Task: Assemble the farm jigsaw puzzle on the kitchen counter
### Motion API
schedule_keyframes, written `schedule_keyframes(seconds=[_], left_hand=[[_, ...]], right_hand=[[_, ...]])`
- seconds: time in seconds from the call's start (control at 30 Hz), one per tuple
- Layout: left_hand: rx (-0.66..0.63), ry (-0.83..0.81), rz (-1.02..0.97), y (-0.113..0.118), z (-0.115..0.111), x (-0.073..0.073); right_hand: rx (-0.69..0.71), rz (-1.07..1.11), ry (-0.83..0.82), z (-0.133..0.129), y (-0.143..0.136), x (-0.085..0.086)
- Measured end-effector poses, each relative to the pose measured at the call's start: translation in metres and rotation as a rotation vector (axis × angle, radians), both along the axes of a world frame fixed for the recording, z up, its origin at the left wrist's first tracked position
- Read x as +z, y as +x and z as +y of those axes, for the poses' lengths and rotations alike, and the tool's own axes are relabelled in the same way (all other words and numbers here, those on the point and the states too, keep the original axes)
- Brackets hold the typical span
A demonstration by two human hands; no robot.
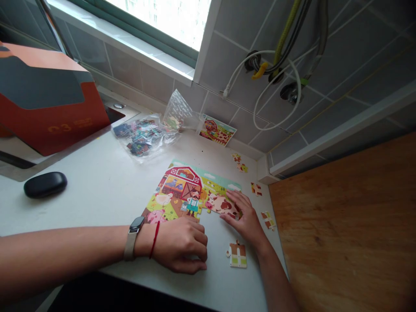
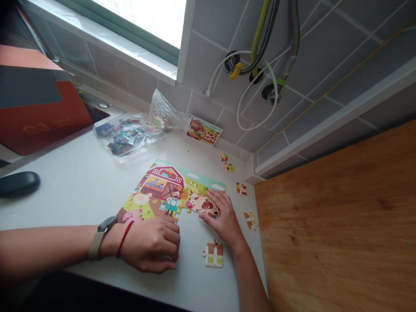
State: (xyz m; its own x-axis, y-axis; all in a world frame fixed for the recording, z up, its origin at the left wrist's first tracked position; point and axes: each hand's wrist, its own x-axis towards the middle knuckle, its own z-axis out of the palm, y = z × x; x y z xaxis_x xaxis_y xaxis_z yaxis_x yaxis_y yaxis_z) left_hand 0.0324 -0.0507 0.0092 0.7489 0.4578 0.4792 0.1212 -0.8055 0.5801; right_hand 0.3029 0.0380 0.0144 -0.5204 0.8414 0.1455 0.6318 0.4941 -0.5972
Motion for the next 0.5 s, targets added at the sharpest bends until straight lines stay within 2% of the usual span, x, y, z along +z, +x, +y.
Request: schedule_keyframes(seconds=[0.2, 0.5], left_hand=[[0.017, 0.003, -0.002, -0.0002, 0.0002, -0.0021], [0.030, 0.001, 0.002, -0.0020, 0.0010, 0.0008]], right_hand=[[-0.017, -0.033, 0.005, -0.0055, -0.0086, -0.0007], [-0.008, 0.033, -0.043, -0.0083, -0.0057, 0.0053]])
